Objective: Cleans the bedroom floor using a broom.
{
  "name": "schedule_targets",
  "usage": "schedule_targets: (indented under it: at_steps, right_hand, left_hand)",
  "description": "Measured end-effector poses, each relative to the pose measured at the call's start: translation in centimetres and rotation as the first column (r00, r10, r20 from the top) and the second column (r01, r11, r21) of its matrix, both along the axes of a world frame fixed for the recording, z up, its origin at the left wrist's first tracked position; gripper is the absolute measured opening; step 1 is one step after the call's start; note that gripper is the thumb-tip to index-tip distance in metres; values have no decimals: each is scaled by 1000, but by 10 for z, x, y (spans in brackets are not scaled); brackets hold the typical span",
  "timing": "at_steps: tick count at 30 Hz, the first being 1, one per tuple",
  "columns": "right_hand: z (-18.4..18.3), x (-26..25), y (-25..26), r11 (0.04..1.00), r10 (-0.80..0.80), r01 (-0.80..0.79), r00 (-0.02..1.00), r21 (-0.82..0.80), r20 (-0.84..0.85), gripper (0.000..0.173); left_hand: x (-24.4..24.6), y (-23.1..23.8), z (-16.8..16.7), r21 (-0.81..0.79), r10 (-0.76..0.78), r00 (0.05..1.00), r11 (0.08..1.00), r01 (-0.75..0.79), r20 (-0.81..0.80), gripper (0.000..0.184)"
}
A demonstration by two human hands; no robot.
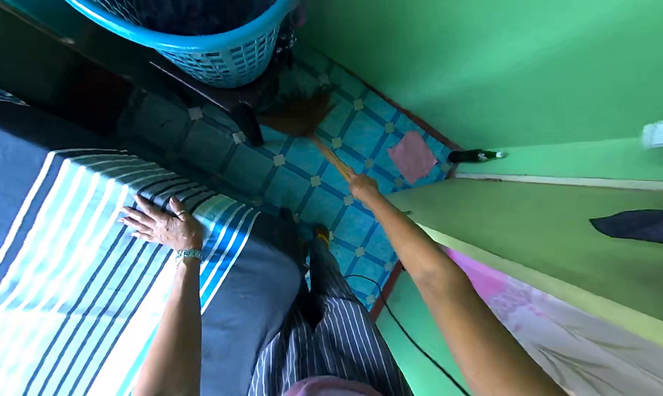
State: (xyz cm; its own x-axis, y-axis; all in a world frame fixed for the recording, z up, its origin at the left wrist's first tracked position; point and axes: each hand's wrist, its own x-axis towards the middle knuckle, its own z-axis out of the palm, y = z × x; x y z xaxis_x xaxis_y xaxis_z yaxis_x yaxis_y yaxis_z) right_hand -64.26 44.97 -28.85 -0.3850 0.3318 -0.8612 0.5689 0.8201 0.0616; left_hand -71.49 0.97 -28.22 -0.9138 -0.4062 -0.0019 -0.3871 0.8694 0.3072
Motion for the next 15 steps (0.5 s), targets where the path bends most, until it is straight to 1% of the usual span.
schedule_targets:
  at_steps: [2, 4, 6, 8, 10, 12, 13, 15]
  right_hand:
    - [21, 57, 33, 1000, -5, 6, 999, -21, 52, 71]
    - [59, 101, 51, 997, -69, 72, 991, -20, 115, 68]
    - [112, 132, 62, 990, -143, 144, 980, -3, 138, 67]
    - [170, 154, 69, 975, -220, 221, 969, 7, 111, 66]
    - [218, 165, 72, 952, -305, 305, 950, 15, 63, 66]
    - [245, 162, 74, 922, -386, 387, 922, 16, -19, 68]
    - [250, 153, 75, 906, -421, 423, 904, 9, -74, 68]
    - [242, 115, 82, 898, -435, 440, 883, -11, -174, 68]
  left_hand:
    - [-4, 5, 0, 5, 10, 1000, 1000, -10, 11, 78]
    - [-4, 6, 5, 5, 20, 999, 1000, -20, 31, 77]
    - [-5, 9, 6, -6, 25, 999, 1000, -24, 29, 76]
    - [-7, 10, 5, -30, 30, 999, 999, -30, 28, 76]
    - [-9, 12, 8, -33, 38, 998, 999, -37, 48, 77]
    - [-9, 13, 11, -27, 48, 996, 999, -46, 71, 79]
    - [-10, 13, 11, -25, 53, 996, 998, -52, 75, 80]
    - [-12, 15, 13, -29, 60, 993, 998, -57, 104, 80]
